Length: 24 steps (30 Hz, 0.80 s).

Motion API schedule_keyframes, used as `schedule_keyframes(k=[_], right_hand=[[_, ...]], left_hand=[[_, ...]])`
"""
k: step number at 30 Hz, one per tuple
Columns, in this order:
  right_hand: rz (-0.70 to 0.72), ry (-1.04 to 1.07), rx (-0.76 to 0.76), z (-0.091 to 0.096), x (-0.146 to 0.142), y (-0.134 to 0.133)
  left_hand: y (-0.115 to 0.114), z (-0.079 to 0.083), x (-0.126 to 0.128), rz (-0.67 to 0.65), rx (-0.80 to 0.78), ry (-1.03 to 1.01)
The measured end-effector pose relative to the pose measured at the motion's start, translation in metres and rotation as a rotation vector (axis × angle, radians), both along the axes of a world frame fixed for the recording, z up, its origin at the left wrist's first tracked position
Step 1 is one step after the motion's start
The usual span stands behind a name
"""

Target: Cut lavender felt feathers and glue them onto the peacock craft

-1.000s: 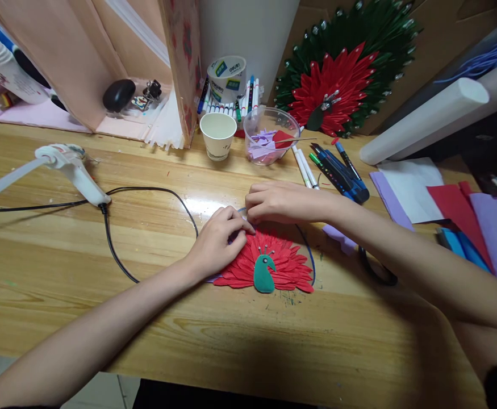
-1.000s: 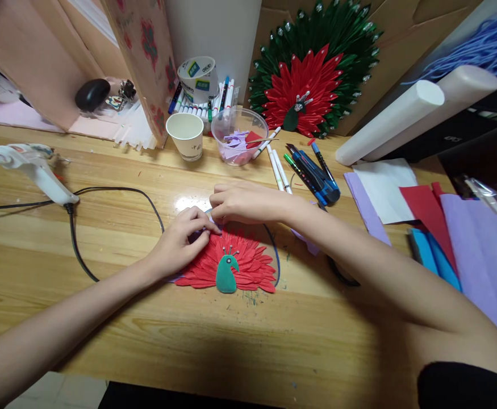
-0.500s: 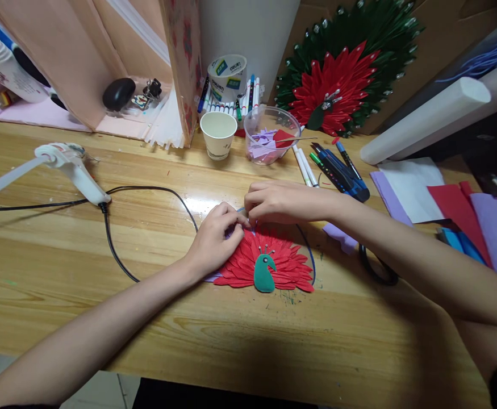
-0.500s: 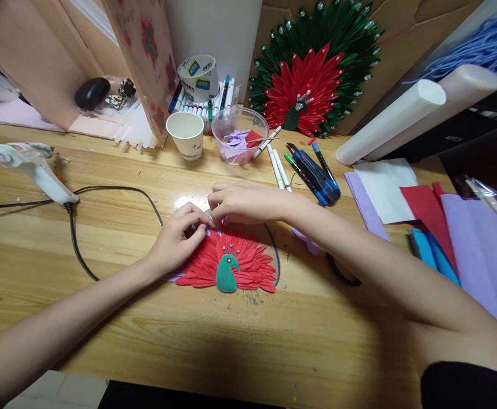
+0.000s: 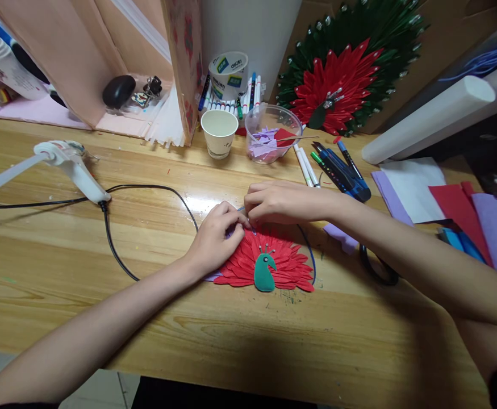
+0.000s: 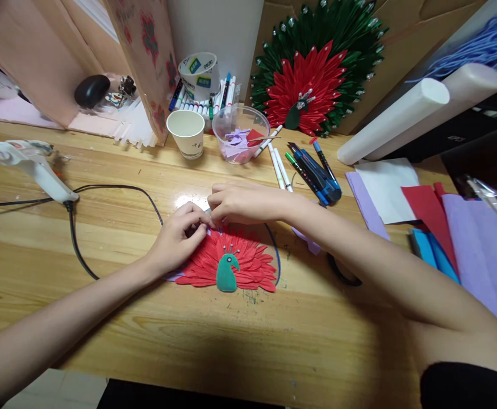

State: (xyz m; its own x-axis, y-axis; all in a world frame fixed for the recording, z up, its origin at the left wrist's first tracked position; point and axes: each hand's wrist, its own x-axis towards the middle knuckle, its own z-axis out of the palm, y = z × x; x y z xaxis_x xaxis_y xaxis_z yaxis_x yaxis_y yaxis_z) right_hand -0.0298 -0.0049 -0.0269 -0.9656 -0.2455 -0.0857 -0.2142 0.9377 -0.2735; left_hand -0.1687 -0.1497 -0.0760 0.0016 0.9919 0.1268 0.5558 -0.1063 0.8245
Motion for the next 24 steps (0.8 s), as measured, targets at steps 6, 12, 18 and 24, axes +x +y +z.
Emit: schedule_keyframes(k=[6,12,18,24], right_hand=[[-0.005,0.0,0.001,0.001,0.0,-0.001],[-0.031,0.02,-0.048,-0.001,0.004,-0.001],[-0.108,0.077,-0.154,-0.006,0.017,0.004],[-0.139,0.075,-0.152,-0.011,0.023,0.005]], left_hand=[[0.0,0.0,0.0,-0.043,0.013,-0.02],[-0.001,0.0,0.0,-0.072,0.023,0.014],[-0.001,-0.002,-0.001,-0.09,0.027,0.058],[-0.001,-0.001,0.0,-0.097,0.021,0.079]])
